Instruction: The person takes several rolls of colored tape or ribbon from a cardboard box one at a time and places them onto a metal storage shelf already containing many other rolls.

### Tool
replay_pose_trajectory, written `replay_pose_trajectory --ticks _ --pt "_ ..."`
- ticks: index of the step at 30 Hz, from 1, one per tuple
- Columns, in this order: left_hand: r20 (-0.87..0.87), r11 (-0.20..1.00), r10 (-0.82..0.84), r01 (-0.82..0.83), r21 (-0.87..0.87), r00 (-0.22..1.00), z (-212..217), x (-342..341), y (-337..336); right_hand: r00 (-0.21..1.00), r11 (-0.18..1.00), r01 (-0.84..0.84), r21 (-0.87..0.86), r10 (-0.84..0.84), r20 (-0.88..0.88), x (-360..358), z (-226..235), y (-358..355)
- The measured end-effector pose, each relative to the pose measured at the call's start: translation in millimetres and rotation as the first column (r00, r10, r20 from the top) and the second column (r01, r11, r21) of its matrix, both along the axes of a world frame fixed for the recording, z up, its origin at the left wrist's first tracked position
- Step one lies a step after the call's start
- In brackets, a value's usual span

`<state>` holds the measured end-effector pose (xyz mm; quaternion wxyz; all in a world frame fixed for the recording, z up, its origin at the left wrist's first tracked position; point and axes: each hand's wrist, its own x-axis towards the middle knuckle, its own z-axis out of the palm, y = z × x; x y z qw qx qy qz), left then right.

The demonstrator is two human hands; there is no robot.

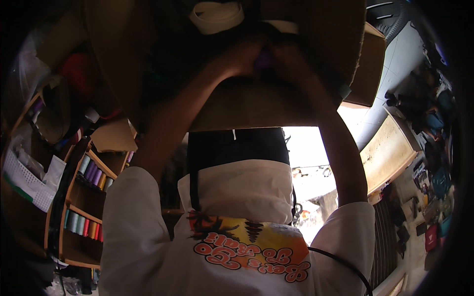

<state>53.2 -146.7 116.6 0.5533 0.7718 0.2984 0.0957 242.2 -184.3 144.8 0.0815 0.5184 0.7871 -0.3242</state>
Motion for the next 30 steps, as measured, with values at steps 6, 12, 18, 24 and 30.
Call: replay_pose_trajectory --ticks 6,12,18,24,30 --pt "0.013 0.958 0.107 -0.1 -0.27 0.994 105 -37 28 0.948 0.952 0.305 0.026 -0.301 -0.102 -18 129 12" --pt "0.256 0.944 0.327 -0.302 -0.132 0.91 207 -80 58 0.511 0.659 0.735 -0.158 -0.692 -0.509 -24 259 3" --pt "0.227 0.641 0.654 -0.369 -0.673 0.722 268 -71 26 -0.122 0.41 0.795 -0.447 -0.614 -0.78 -38 322 -33" --pt "0.238 0.763 0.555 -0.373 -0.528 0.798 329 -45 14 -0.134 0.249 0.899 -0.36 -0.628 -0.767 -33 352 -84" --pt "0.301 0.813 0.397 -0.18 -0.554 0.867 364 8 -24 -0.321 0.009 0.917 -0.399 -0.576 -0.751 3 367 -154"
